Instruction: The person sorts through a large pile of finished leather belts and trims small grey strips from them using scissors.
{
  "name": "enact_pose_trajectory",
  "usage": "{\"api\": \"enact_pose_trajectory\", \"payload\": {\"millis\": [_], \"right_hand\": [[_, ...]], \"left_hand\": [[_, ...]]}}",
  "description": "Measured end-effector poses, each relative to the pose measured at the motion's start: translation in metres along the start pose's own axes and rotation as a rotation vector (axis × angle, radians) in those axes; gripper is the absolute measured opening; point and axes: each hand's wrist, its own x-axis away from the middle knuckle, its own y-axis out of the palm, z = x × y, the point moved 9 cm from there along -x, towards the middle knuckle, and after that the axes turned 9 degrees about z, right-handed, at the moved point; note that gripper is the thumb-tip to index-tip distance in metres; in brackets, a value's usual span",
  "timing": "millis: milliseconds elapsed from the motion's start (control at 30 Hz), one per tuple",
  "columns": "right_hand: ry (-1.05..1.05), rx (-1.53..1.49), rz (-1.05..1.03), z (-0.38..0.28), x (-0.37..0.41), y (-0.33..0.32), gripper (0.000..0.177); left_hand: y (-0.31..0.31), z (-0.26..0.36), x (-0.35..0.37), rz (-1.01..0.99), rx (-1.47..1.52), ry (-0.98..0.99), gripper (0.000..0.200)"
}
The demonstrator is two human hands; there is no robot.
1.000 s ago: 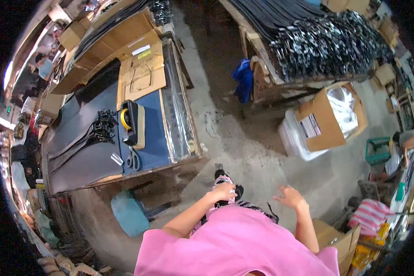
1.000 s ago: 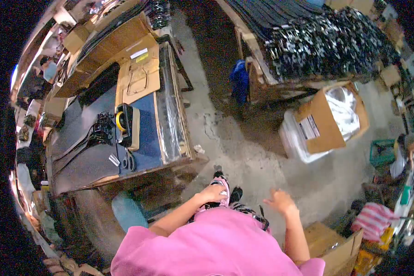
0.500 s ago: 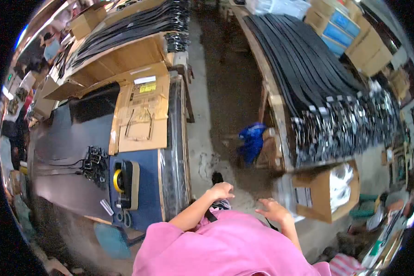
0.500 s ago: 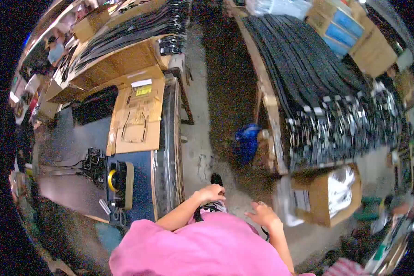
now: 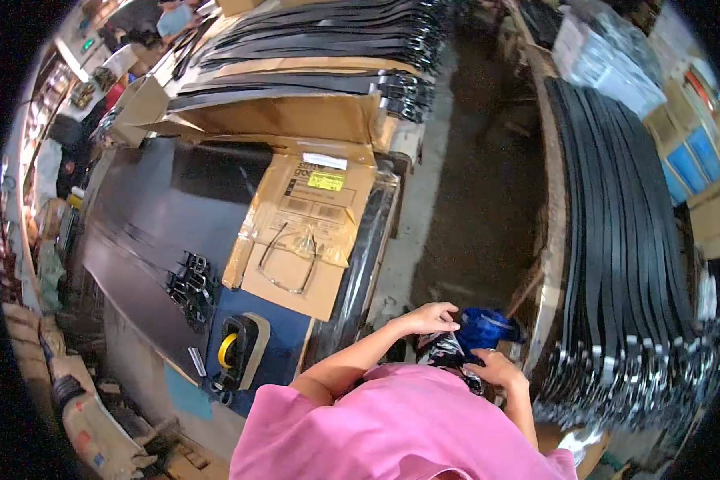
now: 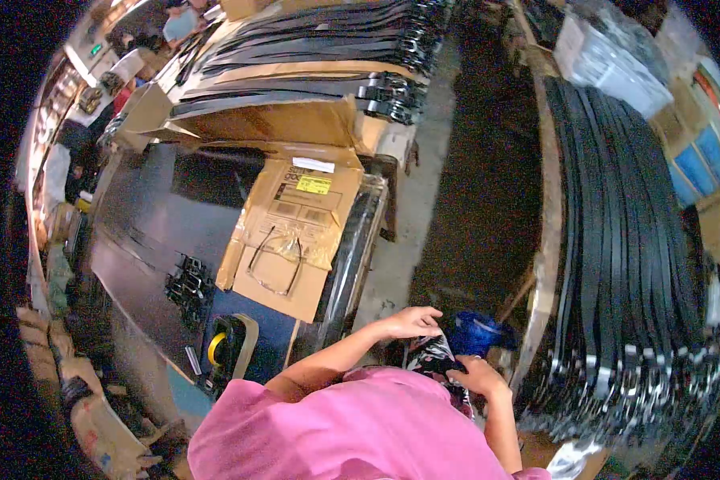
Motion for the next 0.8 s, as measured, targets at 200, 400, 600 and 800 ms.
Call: {"api": "enact_pose_trajectory", "payload": {"millis": [200, 400, 600, 800], "right_hand": [[-0.102, 0.015, -0.019, -0.019, -0.107, -0.085, 0.056], [-0.021, 0.115, -0.047, 0.013, -0.226, -0.176, 0.057], [-0.115, 0.142, 0.170, -0.002, -0.309, -0.293, 0.055], [-0.261, 0.114, 0.058, -0.043, -0.368, -0.343, 0.055]], "left_hand": [[-0.082, 0.110, -0.091, 0.286, -0.059, 0.409, 0.051], [-0.170, 0.213, -0.196, 0.537, -0.069, 0.607, 0.031], [-0.257, 0.235, -0.306, 0.790, 0.354, 0.515, 0.040], [-0.337, 0.246, -0.391, 1.067, 0.557, 0.512, 0.050]]}}
